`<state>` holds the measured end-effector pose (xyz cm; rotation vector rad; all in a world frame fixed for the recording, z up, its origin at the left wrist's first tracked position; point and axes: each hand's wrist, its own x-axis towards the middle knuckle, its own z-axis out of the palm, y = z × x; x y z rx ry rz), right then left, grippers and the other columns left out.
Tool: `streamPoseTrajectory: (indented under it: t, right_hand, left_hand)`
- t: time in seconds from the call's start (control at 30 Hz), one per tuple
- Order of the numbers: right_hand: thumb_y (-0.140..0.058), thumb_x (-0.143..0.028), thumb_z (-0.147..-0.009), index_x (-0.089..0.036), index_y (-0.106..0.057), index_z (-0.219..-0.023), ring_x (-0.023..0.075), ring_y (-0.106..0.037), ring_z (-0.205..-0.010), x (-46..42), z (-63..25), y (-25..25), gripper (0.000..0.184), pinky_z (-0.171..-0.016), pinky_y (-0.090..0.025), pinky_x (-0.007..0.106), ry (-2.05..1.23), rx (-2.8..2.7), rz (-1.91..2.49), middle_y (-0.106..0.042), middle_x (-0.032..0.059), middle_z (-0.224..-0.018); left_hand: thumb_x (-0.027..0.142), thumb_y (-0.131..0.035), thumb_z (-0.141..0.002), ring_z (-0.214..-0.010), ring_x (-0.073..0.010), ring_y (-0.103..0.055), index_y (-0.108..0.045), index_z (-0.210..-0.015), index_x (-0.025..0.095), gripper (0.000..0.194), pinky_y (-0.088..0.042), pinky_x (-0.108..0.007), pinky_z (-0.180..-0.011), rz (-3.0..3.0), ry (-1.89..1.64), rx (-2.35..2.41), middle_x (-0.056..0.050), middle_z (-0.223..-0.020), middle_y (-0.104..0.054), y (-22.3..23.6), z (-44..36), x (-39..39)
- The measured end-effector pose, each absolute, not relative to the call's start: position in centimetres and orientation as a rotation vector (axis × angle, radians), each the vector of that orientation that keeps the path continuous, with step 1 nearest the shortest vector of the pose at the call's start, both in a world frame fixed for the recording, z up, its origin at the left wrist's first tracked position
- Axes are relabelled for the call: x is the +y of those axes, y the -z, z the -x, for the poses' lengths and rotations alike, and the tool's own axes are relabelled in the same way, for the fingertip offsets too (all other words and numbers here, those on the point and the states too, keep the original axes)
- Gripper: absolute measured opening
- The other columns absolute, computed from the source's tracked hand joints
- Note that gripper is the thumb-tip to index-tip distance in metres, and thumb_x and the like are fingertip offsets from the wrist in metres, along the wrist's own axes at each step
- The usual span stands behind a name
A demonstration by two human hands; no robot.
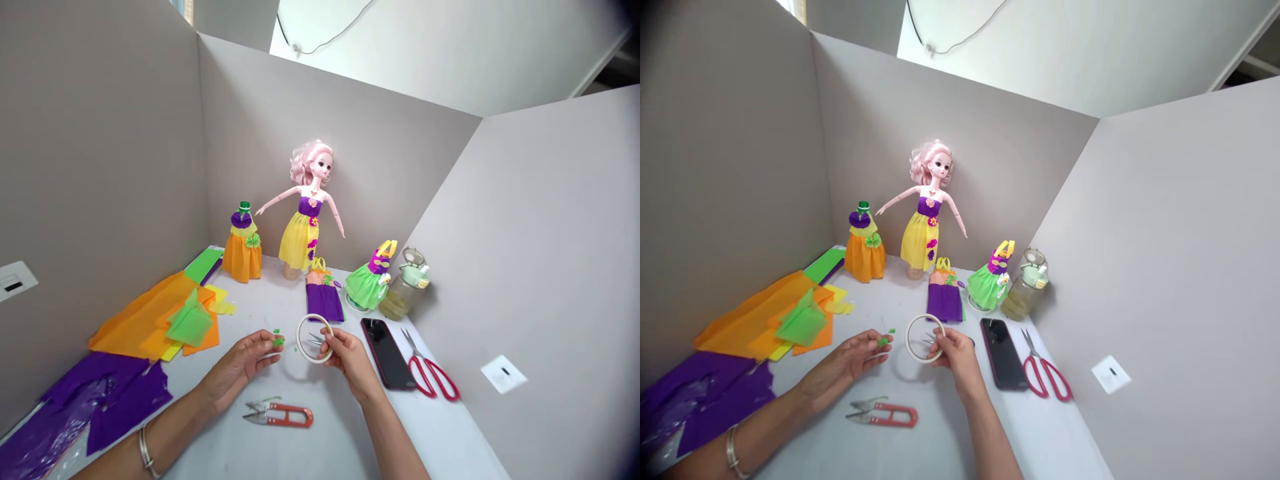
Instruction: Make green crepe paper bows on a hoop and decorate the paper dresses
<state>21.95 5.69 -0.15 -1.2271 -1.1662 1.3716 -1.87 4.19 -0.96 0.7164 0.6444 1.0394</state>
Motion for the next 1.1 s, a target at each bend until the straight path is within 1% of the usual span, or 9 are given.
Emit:
streamPoseTrajectory:
  t: [0.1,0.23,0.33,0.47,0.57,0.77,0.87,0.93,1.1]
  right_hand:
    - [-0.071,-0.047,-0.074,-0.013,-0.066,-0.096,0.0120,-0.060,-0.056,5.4,-21.6,-0.2,0.042,-0.052,-0.049,0.023,-1.448,-1.110,1.188,-0.063,0.0004,-0.066]
    - [-0.073,-0.049,-0.073,-0.013,-0.066,-0.096,0.0112,-0.060,-0.057,5.1,-21.0,-0.5,0.042,-0.052,-0.050,0.021,-1.493,-1.062,1.149,-0.064,0.0005,-0.066]
    - [-0.074,-0.049,-0.072,-0.013,-0.066,-0.095,0.0111,-0.060,-0.056,4.9,-20.7,-0.6,0.043,-0.053,-0.050,0.021,-1.517,-1.039,1.128,-0.064,0.0007,-0.066]
    - [-0.075,-0.049,-0.071,-0.013,-0.065,-0.098,0.0121,-0.061,-0.056,4.7,-20.2,-0.6,0.046,-0.052,-0.050,0.022,-1.550,-1.046,1.097,-0.064,0.0011,-0.065]
    - [-0.074,-0.048,-0.073,-0.014,-0.064,-0.099,0.0130,-0.062,-0.057,4.5,-19.9,-0.5,0.044,-0.052,-0.050,0.022,-1.552,-1.065,1.073,-0.065,0.0013,-0.066]
    - [-0.072,-0.044,-0.077,-0.015,-0.067,-0.098,0.0147,-0.061,-0.068,4.2,-19.6,-0.5,0.036,-0.060,-0.048,0.024,-1.486,-1.115,1.048,-0.066,0.0035,-0.073]
    - [-0.072,-0.042,-0.077,-0.015,-0.069,-0.097,0.0141,-0.058,-0.069,4.3,-19.7,-0.6,0.033,-0.064,-0.046,0.025,-1.446,-1.154,1.043,-0.066,0.0043,-0.075]
    - [-0.071,-0.042,-0.078,-0.015,-0.071,-0.097,0.0140,-0.056,-0.070,4.4,-19.8,-0.7,0.033,-0.065,-0.045,0.026,-1.405,-1.199,1.041,-0.067,0.0047,-0.077]
    - [-0.068,-0.039,-0.080,-0.016,-0.074,-0.093,0.0154,-0.052,-0.070,4.5,-20.3,-1.2,0.027,-0.069,-0.042,0.028,-1.222,-1.375,1.081,-0.065,0.0042,-0.077]
  left_hand:
    - [0.023,-0.069,-0.080,-0.106,-0.0195,-0.060,-0.066,-0.086,0.017,0.009,-0.044,-0.034,-0.098,-0.773,-0.991,0.628,-0.009,-0.115,-0.065,0.8,1.8,3.9]
    - [0.023,-0.068,-0.081,-0.110,-0.0208,-0.058,-0.066,-0.088,0.017,0.009,-0.043,-0.036,-0.100,-0.786,-0.997,0.621,-0.009,-0.115,-0.065,0.8,1.7,3.9]
    - [0.023,-0.067,-0.082,-0.112,-0.0202,-0.057,-0.065,-0.088,0.017,0.009,-0.043,-0.034,-0.099,-0.768,-1.027,0.633,-0.008,-0.114,-0.065,1.1,1.8,4.2]
    - [0.021,-0.068,-0.082,-0.104,-0.0168,-0.059,-0.064,-0.085,0.017,0.007,-0.046,-0.028,-0.091,-0.749,-1.008,0.613,-0.006,-0.104,-0.066,1.3,1.8,4.4]
    - [0.021,-0.067,-0.083,-0.101,-0.0162,-0.060,-0.064,-0.087,0.017,0.006,-0.047,-0.025,-0.084,-0.756,-0.979,0.565,-0.006,-0.104,-0.066,0.9,1.7,4.3]
    - [0.023,-0.065,-0.083,-0.098,-0.0166,-0.058,-0.063,-0.084,0.017,0.006,-0.045,-0.029,-0.088,-0.888,-0.947,0.526,-0.007,-0.109,-0.065,0.2,1.7,3.7]
    - [0.025,-0.066,-0.082,-0.096,-0.0165,-0.057,-0.063,-0.083,0.018,0.008,-0.043,-0.026,-0.082,-0.977,-0.936,0.571,-0.006,-0.112,-0.064,0.0,1.8,3.6]
    - [0.026,-0.065,-0.081,-0.094,-0.0166,-0.056,-0.063,-0.082,0.018,0.009,-0.041,-0.026,-0.079,-1.055,-0.939,0.607,-0.005,-0.111,-0.064,-0.1,1.8,3.6]
    - [0.028,-0.064,-0.081,-0.107,-0.0213,-0.053,-0.063,-0.081,0.019,0.009,-0.034,-0.031,-0.093,-1.172,-0.949,0.667,-0.004,-0.110,-0.063,-0.2,1.9,3.7]
